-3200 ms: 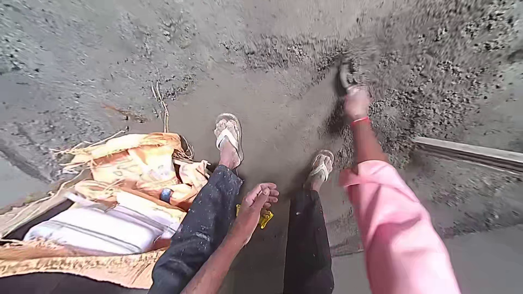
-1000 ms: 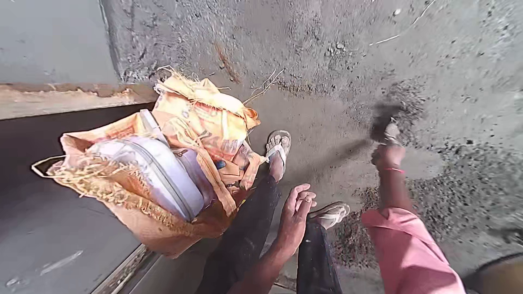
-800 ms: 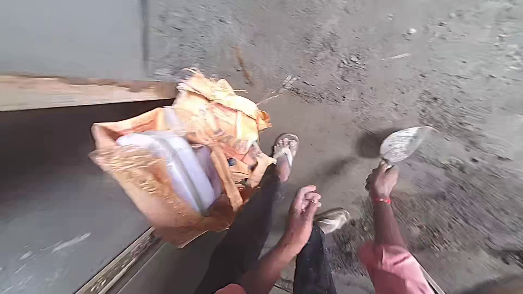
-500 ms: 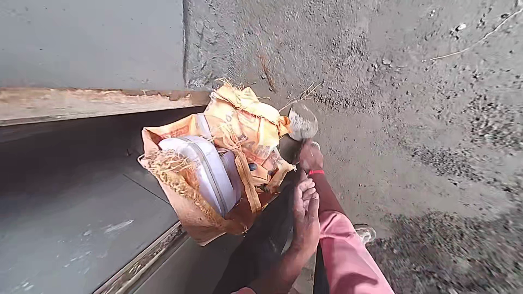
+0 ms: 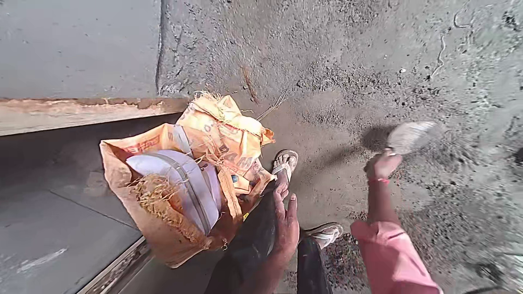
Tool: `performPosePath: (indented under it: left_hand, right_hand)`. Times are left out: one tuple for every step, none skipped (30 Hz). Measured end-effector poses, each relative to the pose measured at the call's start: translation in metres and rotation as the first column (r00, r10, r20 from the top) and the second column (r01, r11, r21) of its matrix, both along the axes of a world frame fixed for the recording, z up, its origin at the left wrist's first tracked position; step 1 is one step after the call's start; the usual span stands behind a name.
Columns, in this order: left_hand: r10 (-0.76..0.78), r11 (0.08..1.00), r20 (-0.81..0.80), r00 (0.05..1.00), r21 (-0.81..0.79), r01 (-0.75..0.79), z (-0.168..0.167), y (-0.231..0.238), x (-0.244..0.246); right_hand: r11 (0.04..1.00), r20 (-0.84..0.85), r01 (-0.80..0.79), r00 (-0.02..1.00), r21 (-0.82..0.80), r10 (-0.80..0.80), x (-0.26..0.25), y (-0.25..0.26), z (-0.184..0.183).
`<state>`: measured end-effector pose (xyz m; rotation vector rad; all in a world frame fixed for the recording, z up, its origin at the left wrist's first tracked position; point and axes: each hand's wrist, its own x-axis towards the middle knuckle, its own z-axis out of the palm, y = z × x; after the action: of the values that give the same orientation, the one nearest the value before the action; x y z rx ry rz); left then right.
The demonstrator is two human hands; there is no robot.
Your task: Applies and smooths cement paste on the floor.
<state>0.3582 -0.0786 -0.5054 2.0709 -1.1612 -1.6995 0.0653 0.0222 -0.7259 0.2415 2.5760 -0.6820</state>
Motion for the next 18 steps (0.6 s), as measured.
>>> performPosePath:
  left_hand:
    - [-0.009,1.000,0.010,1.000,0.011,0.009,0.001,0.000,-0.002]
    - [-0.019,1.000,0.016,1.000,0.014,0.019,0.001,0.001,-0.002]
    - [-0.030,1.000,0.017,0.999,0.007,0.029,0.000,0.003,-0.003]
    - [-0.033,0.999,0.021,0.999,0.004,0.033,0.000,0.006,-0.004]
    - [-0.036,0.999,0.024,0.999,-0.002,0.036,-0.001,0.006,-0.005]
    - [-0.044,0.999,0.023,0.999,-0.016,0.044,-0.004,0.003,-0.008]
    - [-0.051,0.998,0.016,0.999,-0.032,0.052,-0.006,0.000,-0.010]
    - [-0.058,0.997,0.016,0.998,-0.040,0.058,-0.005,-0.002,-0.009]
    - [-0.060,0.997,0.025,0.998,-0.035,0.061,-0.001,-0.004,-0.005]
    - [-0.059,0.998,0.026,0.998,-0.018,0.059,0.002,-0.005,-0.003]
    - [-0.048,0.999,0.019,0.999,-0.001,0.048,0.004,-0.004,-0.004]
    - [-0.036,0.999,0.008,0.999,0.004,0.036,0.003,-0.005,-0.004]
    - [-0.030,1.000,-0.007,1.000,0.001,0.030,0.001,-0.006,-0.004]
    - [-0.032,0.999,-0.019,0.999,-0.007,0.031,0.001,-0.007,-0.003]
    - [-0.042,0.999,-0.024,0.999,-0.028,0.042,0.002,-0.006,-0.001]
    - [-0.060,0.997,-0.025,0.998,-0.058,0.058,0.001,-0.006,0.001]
    - [-0.068,0.994,-0.017,0.998,-0.083,0.067,-0.002,-0.006,0.000]
    - [-0.067,0.993,-0.009,0.998,-0.098,0.065,-0.004,-0.009,0.000]
  right_hand:
    - [0.980,0.030,-0.191,0.982,0.063,0.189,0.032,-0.006,0.006]
    - [0.934,0.114,-0.348,0.934,0.076,0.339,0.071,-0.020,0.015]
    - [0.877,0.218,-0.477,0.864,0.060,0.455,0.115,-0.038,0.023]
    - [0.819,0.332,-0.574,0.777,0.025,0.535,0.157,-0.055,0.028]
    - [0.758,0.444,-0.652,0.676,-0.011,0.588,0.195,-0.072,0.032]
    - [0.710,0.525,-0.702,0.582,-0.060,0.620,0.222,-0.090,0.029]
    - [0.670,0.578,-0.734,0.501,-0.110,0.644,0.237,-0.104,0.025]
    - [0.667,0.599,-0.728,0.467,-0.156,0.650,0.244,-0.112,0.023]
    - [0.689,0.597,-0.704,0.481,-0.172,0.642,0.242,-0.112,0.022]
    - [0.733,0.565,-0.662,0.547,-0.160,0.618,0.228,-0.104,0.015]
    - [0.786,0.511,-0.601,0.635,-0.143,0.579,0.202,-0.088,0.005]
    - [0.835,0.445,-0.532,0.719,-0.140,0.533,0.168,-0.073,-0.005]
    - [0.879,0.387,-0.460,0.793,-0.128,0.471,0.131,-0.060,-0.014]
    - [0.924,0.335,-0.366,0.862,-0.108,0.381,0.093,-0.050,-0.018]
    - [0.971,0.282,-0.225,0.929,-0.082,0.239,0.059,-0.046,-0.015]
    - [0.997,0.206,-0.053,0.977,-0.048,0.062,0.030,-0.045,-0.009]
    - [0.996,0.130,0.082,0.988,-0.021,-0.079,0.004,-0.048,-0.005]
    - [0.996,0.064,0.082,0.994,0.022,-0.083,-0.009,-0.049,-0.007]
